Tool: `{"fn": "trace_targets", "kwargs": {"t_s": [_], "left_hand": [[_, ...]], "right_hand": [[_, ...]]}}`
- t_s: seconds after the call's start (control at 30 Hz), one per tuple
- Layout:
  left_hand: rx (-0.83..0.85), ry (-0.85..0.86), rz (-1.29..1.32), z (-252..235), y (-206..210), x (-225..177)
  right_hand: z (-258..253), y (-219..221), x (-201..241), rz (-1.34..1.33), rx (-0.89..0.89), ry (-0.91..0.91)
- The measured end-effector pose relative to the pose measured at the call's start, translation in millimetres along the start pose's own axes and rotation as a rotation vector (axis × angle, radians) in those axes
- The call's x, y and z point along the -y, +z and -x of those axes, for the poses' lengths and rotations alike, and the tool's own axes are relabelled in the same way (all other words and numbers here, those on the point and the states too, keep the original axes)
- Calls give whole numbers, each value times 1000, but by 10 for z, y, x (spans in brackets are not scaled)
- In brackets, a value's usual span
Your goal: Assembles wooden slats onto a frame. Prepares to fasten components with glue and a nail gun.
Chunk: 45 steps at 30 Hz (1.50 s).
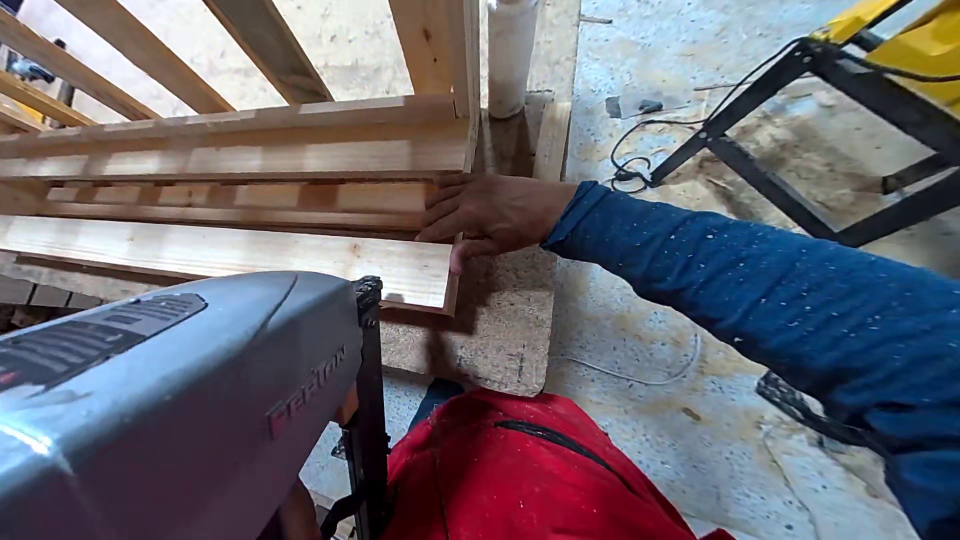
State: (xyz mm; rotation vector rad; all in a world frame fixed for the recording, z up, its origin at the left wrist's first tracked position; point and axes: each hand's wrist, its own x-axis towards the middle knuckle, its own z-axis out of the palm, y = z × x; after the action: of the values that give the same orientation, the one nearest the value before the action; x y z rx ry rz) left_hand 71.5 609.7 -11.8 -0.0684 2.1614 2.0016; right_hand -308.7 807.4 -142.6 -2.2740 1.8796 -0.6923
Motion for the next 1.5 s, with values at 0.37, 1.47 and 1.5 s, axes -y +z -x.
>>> {"fn": "trace_targets", "kwargs": {"t_s": [0.37, 1.47, 1.5], "left_hand": [[3, -64, 26, -132, -107, -149], [89, -90, 35, -210, -129, -270], [93, -105, 42, -253, -116, -305]], "right_hand": [[-22, -18, 37, 72, 3, -26], [4, -16, 115, 146, 5, 47], [5, -14, 114, 141, -1, 41]]}}
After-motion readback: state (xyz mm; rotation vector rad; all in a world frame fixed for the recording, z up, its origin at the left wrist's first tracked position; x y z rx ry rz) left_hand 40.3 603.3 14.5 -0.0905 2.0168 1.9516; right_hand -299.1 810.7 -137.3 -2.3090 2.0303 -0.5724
